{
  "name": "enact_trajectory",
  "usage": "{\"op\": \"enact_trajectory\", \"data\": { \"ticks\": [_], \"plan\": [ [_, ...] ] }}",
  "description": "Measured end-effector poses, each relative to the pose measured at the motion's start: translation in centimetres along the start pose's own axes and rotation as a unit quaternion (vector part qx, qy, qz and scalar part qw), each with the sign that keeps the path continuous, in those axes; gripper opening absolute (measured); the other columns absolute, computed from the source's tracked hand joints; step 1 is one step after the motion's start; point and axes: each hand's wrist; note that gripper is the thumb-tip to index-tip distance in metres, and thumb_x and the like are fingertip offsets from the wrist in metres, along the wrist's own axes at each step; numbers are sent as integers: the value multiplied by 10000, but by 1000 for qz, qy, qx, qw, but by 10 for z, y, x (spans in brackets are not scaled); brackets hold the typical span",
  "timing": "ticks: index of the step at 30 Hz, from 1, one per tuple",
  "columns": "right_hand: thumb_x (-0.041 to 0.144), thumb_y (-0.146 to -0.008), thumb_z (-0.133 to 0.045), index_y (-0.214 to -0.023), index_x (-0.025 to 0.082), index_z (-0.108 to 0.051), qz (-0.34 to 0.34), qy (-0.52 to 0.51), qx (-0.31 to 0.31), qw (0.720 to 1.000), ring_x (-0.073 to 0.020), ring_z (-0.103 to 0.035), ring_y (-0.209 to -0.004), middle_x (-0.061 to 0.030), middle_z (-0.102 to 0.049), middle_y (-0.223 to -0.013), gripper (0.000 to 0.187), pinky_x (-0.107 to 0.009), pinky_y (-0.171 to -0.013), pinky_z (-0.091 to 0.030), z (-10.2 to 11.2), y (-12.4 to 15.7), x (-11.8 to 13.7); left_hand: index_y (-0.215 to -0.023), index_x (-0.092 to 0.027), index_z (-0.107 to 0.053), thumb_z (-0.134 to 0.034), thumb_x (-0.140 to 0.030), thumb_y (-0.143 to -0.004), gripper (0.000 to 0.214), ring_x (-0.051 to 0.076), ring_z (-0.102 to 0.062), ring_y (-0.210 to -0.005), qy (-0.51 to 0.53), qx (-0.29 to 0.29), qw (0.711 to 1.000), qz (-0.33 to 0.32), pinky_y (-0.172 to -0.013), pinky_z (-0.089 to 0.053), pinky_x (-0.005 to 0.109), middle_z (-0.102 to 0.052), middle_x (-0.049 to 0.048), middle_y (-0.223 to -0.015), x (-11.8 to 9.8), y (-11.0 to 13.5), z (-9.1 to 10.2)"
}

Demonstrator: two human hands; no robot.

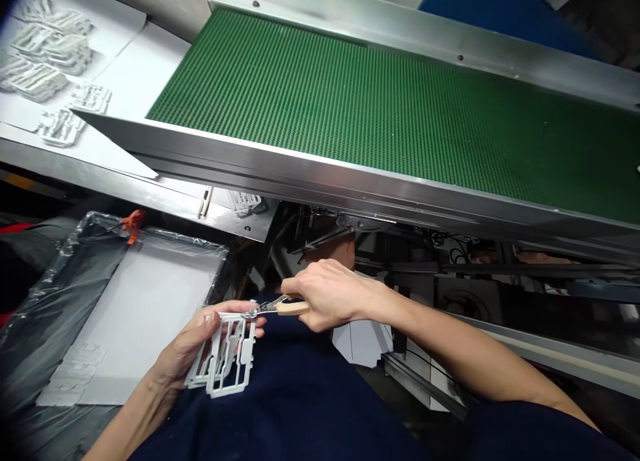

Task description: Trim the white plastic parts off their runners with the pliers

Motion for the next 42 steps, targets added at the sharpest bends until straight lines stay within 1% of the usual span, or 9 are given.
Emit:
{"op": "enact_trajectory", "data": {
  "ticks": [2, 4, 7, 11, 19, 24, 27, 32, 42],
  "plan": [
    [225, -717, -525, -712, 198, -513, -22, -70, -12, 997, -77, -351, -482, 43, -487, -550, 30, -224, -492, -234, -5, -1, -1, -1085, -135, -643, -648, -364, -799, 366, 260, -650, -939, 18, -9, 1000, -11, -699, -562, 259, -686, 157, -1042, 0, -1, 1],
    [315, -758, -544, -698, 188, -511, -54, -147, -39, 987, -76, -359, -499, 46, -467, -553, 144, -219, -497, -250, -13, -4, -3, -1081, -129, -644, -626, -340, -819, 337, 253, -651, -938, 41, -24, 999, -24, -697, -565, 261, -688, 152, -1039, -1, -2, 2],
    [427, -789, -534, -672, 176, -475, -114, -242, -98, 959, -81, -371, -543, 41, -451, -596, 283, -219, -502, -261, -29, -10, -4, -1092, -115, -636, -588, -319, -848, 322, 242, -649, -943, 73, -63, 995, -37, -687, -571, 265, -687, 150, -1043, -3, -7, 5],
    [448, -818, -505, -676, 177, -425, -154, -346, -148, 914, -79, -339, -565, 50, -400, -621, 316, -218, -511, -280, -49, -19, -2, -1111, -106, -621, -483, -307, -907, 317, 223, -654, -924, 94, -116, 987, -54, -701, -576, 286, -687, 133, -1049, -9, -16, 6],
    [327, -804, -553, -840, 196, -503, -125, -370, -278, 878, -93, -472, -637, 40, -526, -720, 144, -217, -591, -376, -51, -36, 11, -1166, -105, -580, -409, -301, -937, 346, 216, -666, -875, 72, -110, 990, -46, -680, -573, 274, -691, 148, -1009, -16, -23, -1],
    [258, -779, -552, -903, 219, -495, -34, -337, -263, 904, -92, -520, -615, 50, -549, -726, 142, -211, -582, -372, -45, -51, 20, -1190, -137, -558, -486, -320, -908, 344, 165, -666, -696, 64, -73, 994, -48, -618, -556, 232, -700, 119, -884, -10, -27, 1],
    [221, -759, -540, -870, 220, -473, -60, -369, -294, 880, -86, -503, -580, 63, -526, -677, 130, -203, -562, -363, -46, -60, 23, -1179, -130, -562, -483, -311, -911, 333, 162, -664, -673, 77, -76, 993, -56, -595, -556, 229, -700, 108, -863, -8, -27, 1],
    [318, -778, -531, -768, 186, -485, -125, -380, -368, 839, -94, -431, -604, 38, -481, -668, 140, -218, -570, -354, -51, -59, 14, -1156, -109, -575, -449, -309, -923, 332, 234, -660, -893, 88, -112, 987, -79, -703, -574, 299, -689, 139, -1013, -9, -26, 1],
    [353, -797, -558, -800, 183, -474, -143, -479, -314, 807, -93, -463, -594, 24, -537, -690, 190, -232, -583, -384, -77, -38, 14, -1116, -130, -602, -424, -310, -932, 313, 227, -659, -920, 110, -140, 979, -95, -687, -581, 295, -692, 121, -1034, -17, -30, 2]
  ]
}}
Point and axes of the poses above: each hand's wrist, its own y-axis away from the middle knuckle, its own z-axis out of the back of the hand, x = y × z
